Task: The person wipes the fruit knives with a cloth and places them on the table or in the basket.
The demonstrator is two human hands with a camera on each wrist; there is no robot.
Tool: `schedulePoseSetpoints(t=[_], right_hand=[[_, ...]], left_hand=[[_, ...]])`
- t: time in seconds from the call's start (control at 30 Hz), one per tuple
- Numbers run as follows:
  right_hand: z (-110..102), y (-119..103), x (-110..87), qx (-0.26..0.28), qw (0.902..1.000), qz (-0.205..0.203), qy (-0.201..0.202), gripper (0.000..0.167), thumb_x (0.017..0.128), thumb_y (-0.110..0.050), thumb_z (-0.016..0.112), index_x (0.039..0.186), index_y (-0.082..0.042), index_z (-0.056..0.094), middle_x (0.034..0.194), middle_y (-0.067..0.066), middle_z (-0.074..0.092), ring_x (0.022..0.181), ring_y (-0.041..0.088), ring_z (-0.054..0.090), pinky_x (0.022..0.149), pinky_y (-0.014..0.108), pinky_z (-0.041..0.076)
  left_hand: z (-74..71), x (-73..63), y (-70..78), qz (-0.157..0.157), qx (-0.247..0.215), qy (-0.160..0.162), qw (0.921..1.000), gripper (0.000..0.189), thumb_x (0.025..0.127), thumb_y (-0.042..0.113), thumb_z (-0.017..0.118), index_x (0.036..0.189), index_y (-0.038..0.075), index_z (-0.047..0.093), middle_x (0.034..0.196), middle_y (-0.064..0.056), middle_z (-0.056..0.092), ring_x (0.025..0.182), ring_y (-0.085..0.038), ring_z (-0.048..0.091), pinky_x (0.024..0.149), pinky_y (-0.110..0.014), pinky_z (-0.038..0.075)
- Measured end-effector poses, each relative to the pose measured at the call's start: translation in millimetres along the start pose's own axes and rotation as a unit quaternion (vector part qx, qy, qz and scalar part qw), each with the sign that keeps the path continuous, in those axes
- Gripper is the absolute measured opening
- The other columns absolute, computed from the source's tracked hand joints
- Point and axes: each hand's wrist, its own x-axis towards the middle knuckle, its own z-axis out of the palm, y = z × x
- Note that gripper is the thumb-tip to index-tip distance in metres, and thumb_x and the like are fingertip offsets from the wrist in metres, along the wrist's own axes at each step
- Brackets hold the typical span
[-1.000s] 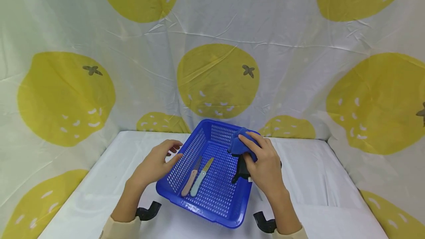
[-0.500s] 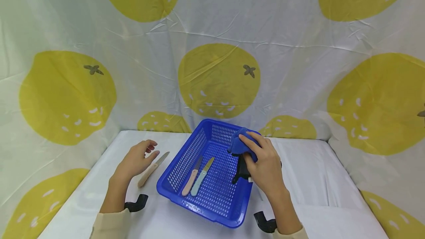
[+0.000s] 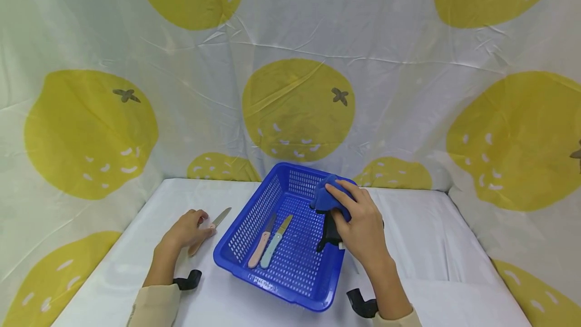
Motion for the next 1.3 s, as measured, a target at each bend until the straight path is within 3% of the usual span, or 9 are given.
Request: schedulePoseSetpoints(t=[0.23,0.43,0.67,0.8,1.03,1.2,1.3], right_hand=[[0.7,0.2,-1.2,0.0,1.0,-0.002,0.001,0.054,0.082,0.003,0.08,0.131,-0.019,0.072,0.139,0.009,0.063,0.124,0.033,0.06,0.096,0.057,0.056],[1.6,0.4,-1.9,0.0,1.0,-0.006,0.001,0.054,0.081,0.002,0.08,0.131,-0.019,0.072,0.139,0.009,0.064,0.124,0.033,0.06,0.097,0.057,0.056],[1.4,1.0,-0.6,0.001,1.0,-0.007,-0.001,0.054,0.082,0.001,0.08,0.131,-0.02,0.072,0.139,0.009,0.064,0.124,0.033,0.06,0.096,0.058,0.056],[1.1,1.3,-0.4,0.001,1.0,-0.006,-0.002,0.054,0.082,0.001,0.079,0.131,-0.02,0.072,0.139,0.01,0.063,0.124,0.034,0.06,0.095,0.058,0.056],[0.8,0.5,-1.0,0.003,1.0,-0.002,-0.001,0.055,0.082,0.002,0.079,0.132,-0.02,0.072,0.139,0.009,0.064,0.124,0.033,0.06,0.096,0.058,0.056],[0.8,-0.1,-0.8,0.002,1.0,-0.003,0.001,0.055,0.082,0.002,0.079,0.131,-0.02,0.072,0.138,0.009,0.064,0.125,0.033,0.06,0.096,0.058,0.056],[0.7,-0.5,-0.7,0.0,1.0,-0.003,0.0,0.055,0.082,0.002,0.08,0.132,-0.02,0.072,0.139,0.009,0.063,0.125,0.033,0.06,0.097,0.057,0.056]], left_hand=[[4.1,2.6,-2.6,-0.02,-0.01,-0.014,0.9996,0.047,0.091,0.034,0.078,0.121,0.002,0.061,0.104,-0.013,0.061,0.092,-0.027,0.058,0.078,-0.044,0.052],[6.1,5.4,-2.6,-0.011,-0.027,-0.01,0.9995,0.027,0.095,0.026,0.073,0.109,0.004,0.064,0.09,-0.007,0.062,0.081,-0.022,0.057,0.068,-0.035,0.047],[-1.4,5.7,0.2,0.006,-0.03,0.02,0.9993,0.026,0.098,0.021,0.065,0.112,-0.001,0.063,0.091,-0.011,0.061,0.082,-0.024,0.057,0.071,-0.04,0.049],[-9.4,4.8,6.3,0.036,-0.037,0.071,0.9961,0.027,0.099,0.02,0.063,0.111,-0.004,0.062,0.095,-0.014,0.059,0.081,-0.026,0.057,0.071,-0.043,0.05],[-21.5,-4.0,35.7,0.088,-0.035,0.204,0.9744,0.033,0.103,0.025,0.06,0.121,-0.002,0.058,0.113,-0.02,0.059,0.093,-0.035,0.063,0.083,-0.055,0.053],[-26.2,-15.8,63.0,0.139,-0.045,0.278,0.9494,0.032,0.104,0.028,0.061,0.123,0.003,0.059,0.112,-0.017,0.064,0.09,-0.034,0.067,0.076,-0.056,0.056],[-27.6,-24.9,82.8,0.176,-0.048,0.3,0.9364,0.032,0.103,0.029,0.063,0.124,0.004,0.059,0.105,-0.014,0.069,0.079,-0.029,0.067,0.069,-0.051,0.058]])
